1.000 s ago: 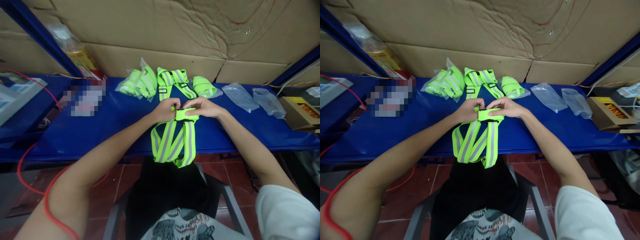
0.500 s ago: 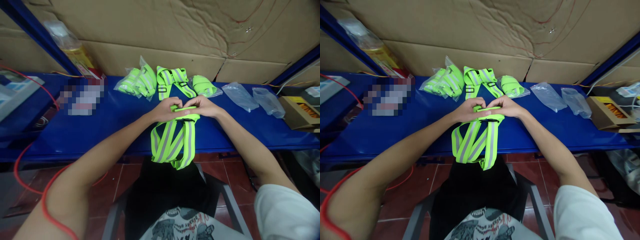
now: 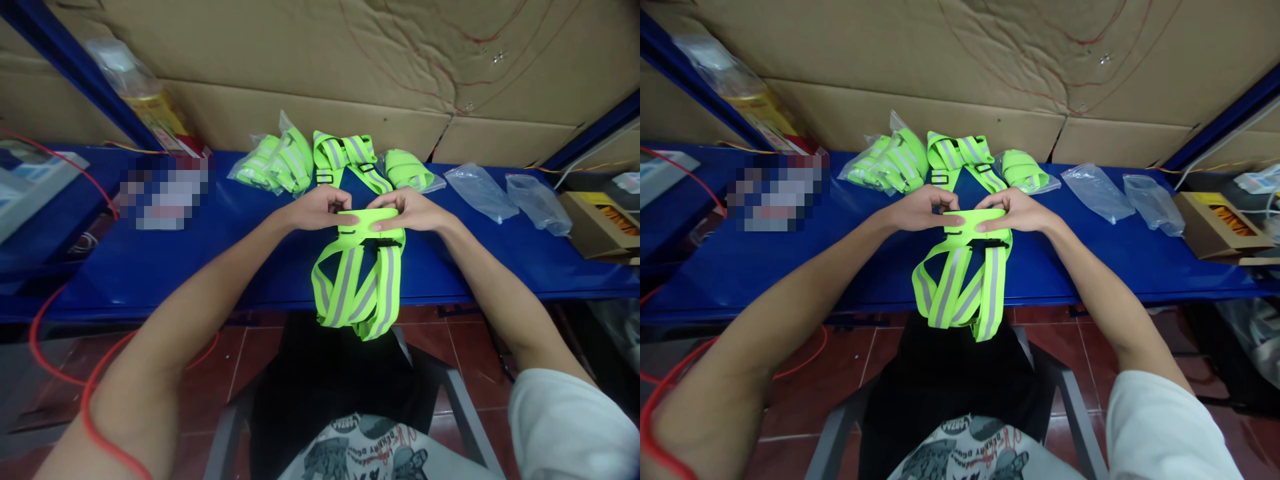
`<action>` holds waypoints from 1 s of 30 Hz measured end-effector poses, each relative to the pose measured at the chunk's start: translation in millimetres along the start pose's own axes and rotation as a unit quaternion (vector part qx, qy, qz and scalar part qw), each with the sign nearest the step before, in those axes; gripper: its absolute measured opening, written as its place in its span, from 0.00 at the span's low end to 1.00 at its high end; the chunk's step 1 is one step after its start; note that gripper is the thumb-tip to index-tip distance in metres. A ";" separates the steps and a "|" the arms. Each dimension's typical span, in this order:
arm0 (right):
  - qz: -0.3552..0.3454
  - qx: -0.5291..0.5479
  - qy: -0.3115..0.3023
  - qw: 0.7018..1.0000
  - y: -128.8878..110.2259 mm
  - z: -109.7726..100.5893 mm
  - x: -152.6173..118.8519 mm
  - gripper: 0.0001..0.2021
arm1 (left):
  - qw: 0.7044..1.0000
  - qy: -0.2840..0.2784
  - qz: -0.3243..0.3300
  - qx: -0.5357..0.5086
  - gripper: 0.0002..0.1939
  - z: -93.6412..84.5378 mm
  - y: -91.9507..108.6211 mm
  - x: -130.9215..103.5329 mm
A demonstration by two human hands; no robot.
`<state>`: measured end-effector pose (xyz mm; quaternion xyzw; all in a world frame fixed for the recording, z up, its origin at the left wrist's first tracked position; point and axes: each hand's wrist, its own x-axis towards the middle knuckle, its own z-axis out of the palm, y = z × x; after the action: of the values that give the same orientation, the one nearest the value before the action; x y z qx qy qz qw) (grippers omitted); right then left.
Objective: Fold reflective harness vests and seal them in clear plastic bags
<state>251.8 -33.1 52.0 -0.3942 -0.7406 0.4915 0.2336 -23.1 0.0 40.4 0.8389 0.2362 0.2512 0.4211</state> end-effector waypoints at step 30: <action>-0.030 -0.086 0.120 0.989 9.5 -1.0 3.6 0.33 | 0.984 0.078 -0.117 -0.113 0.28 3.4 -11.0 0.2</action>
<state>253.8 -27.7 43.6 -0.4466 -0.7582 0.3681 0.3002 -22.8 4.0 29.6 0.7303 0.3348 0.2906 0.5198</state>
